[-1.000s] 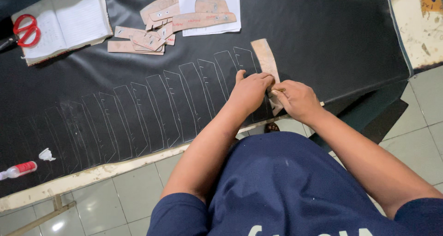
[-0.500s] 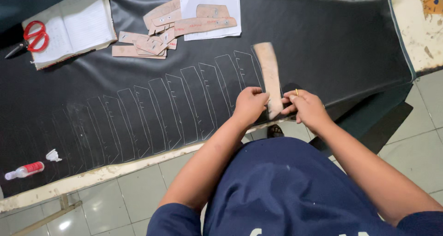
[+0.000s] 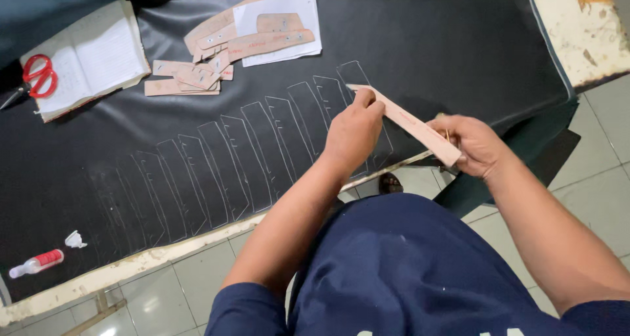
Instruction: The person uses a wooden pattern and a pencil to trace outlines onto a large black sheet on a table. They repeatedly reposition the pattern and draw along its edges to create multiple identical shapes.
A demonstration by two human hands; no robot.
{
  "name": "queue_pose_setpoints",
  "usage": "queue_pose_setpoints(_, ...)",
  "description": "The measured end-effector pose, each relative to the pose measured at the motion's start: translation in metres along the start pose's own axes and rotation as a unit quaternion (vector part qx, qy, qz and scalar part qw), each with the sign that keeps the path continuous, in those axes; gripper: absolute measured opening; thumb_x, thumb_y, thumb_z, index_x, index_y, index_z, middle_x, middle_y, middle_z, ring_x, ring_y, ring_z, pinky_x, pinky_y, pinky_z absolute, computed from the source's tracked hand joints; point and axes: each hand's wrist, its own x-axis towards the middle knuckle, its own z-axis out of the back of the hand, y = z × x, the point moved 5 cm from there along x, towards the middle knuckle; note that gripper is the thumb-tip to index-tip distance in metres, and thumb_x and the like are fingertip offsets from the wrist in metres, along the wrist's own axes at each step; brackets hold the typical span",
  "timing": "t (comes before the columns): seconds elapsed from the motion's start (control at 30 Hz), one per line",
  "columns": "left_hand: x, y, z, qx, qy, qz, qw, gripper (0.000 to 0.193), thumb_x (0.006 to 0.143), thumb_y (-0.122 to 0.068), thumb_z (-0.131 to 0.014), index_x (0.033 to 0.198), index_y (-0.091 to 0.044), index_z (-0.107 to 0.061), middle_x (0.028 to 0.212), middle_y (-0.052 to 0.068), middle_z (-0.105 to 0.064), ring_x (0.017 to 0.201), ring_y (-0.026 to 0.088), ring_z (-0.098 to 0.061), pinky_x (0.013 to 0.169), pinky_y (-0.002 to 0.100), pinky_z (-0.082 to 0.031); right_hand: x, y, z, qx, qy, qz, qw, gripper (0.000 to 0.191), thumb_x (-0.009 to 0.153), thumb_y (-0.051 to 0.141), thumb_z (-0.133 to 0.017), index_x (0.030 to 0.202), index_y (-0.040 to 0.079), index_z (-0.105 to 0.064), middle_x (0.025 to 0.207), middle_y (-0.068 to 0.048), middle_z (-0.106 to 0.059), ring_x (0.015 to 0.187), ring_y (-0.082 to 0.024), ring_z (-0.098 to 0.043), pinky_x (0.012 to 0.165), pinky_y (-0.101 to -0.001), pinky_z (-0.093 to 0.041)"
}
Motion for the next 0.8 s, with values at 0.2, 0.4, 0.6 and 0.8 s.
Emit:
queue_pose_setpoints(0.2, 0.005, -0.006, -0.017, 0.017, -0.009, -0.015, 1.000, 0.067, 0.077, -0.016, -0.078, 0.140, -0.005, -0.056, 0.151, 0.020, -0.042, 0.134, 0.041, -0.047, 0.108, 0.056, -0.039, 0.009, 0.012, 0.000, -0.322, -0.108, 0.068, 0.938, 0.028, 0.092, 0.021, -0.075, 0.109, -0.002, -0.075, 0.082, -0.004, -0.071, 0.065, -0.009, -0.059, 0.058, -0.0238, -0.046)
queue_pose_setpoints(0.4, 0.000, 0.014, -0.058, 0.036, 0.050, 0.078, 0.995, 0.085, 0.073, -0.036, -0.088, 0.147, -0.013, -0.052, 0.163, 0.017, -0.031, 0.155, 0.040, -0.018, 0.122, 0.067, -0.010, 0.014, 0.020, -0.014, -0.448, -0.197, 0.202, 0.848, 0.033, 0.087, 0.022, -0.079, 0.112, 0.001, -0.073, 0.094, -0.008, -0.076, 0.080, -0.013, -0.070, 0.074, -0.0290, -0.055)
queue_pose_setpoints(0.6, 0.000, 0.025, -0.067, 0.025, 0.027, 0.088, 0.995, 0.086, 0.069, -0.039, -0.090, 0.146, -0.018, -0.056, 0.163, 0.013, -0.033, 0.155, 0.041, -0.020, 0.123, 0.064, -0.011, 0.006, 0.025, -0.020, -0.508, -0.193, 0.272, 0.794, 0.027, 0.091, 0.022, -0.076, 0.114, 0.007, -0.077, 0.098, -0.008, -0.071, 0.080, -0.018, -0.068, 0.074, -0.0320, -0.054)
queue_pose_setpoints(0.8, 0.001, 0.027, -0.069, 0.026, 0.037, 0.093, 0.995, 0.086, 0.068, -0.041, -0.091, 0.144, -0.017, -0.057, 0.163, 0.012, -0.033, 0.155, 0.040, -0.020, 0.123, 0.063, -0.011, 0.003, 0.023, -0.020, -0.525, -0.184, 0.260, 0.789, 0.028, 0.091, 0.023, -0.075, 0.116, 0.011, -0.079, 0.096, -0.006, -0.067, 0.081, -0.018, -0.066, 0.074, -0.0323, -0.052)
